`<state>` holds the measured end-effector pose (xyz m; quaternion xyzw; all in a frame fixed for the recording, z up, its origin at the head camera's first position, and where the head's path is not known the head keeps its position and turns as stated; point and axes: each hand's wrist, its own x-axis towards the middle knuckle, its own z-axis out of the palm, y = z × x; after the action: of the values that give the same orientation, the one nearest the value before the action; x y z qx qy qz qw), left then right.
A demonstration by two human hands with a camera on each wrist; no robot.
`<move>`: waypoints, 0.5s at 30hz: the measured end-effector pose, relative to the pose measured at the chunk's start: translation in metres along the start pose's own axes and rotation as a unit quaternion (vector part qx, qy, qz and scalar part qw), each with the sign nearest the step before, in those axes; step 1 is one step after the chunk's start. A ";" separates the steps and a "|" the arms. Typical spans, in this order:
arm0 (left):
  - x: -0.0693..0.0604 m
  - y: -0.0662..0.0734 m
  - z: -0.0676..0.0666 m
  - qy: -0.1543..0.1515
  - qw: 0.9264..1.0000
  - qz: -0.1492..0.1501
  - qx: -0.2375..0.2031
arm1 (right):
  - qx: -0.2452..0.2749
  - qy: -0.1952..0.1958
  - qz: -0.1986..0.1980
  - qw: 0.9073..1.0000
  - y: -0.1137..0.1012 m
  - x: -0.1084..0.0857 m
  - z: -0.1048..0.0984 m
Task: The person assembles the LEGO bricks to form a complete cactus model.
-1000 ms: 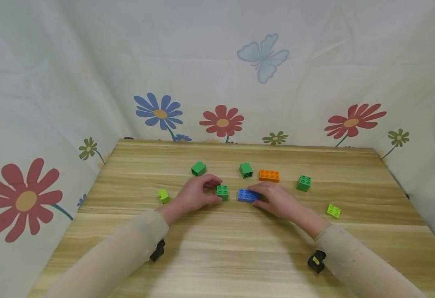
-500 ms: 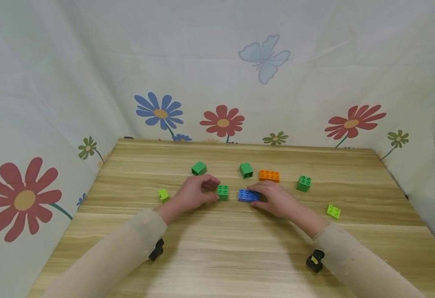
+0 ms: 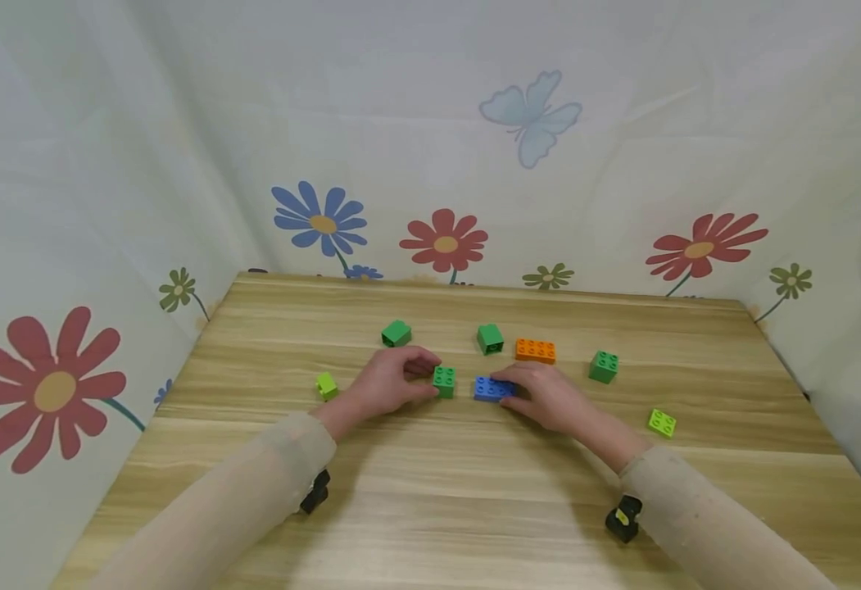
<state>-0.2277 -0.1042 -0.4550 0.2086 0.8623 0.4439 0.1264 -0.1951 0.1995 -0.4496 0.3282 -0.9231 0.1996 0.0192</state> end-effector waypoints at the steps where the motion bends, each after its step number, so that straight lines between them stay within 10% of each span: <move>1: 0.001 0.000 0.000 -0.001 1.000 -0.002 -0.002 | 0.002 0.002 -0.001 1.000 0.000 0.000 0.000; 15: 0.006 -0.001 0.004 -0.001 1.000 0.013 -0.010 | 0.054 0.045 -0.014 0.997 -0.001 0.007 -0.014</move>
<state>-0.2314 -0.0987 -0.4585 0.2192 0.8549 0.4539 0.1231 -0.2013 0.1995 -0.4351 0.3321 -0.9045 0.2635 0.0458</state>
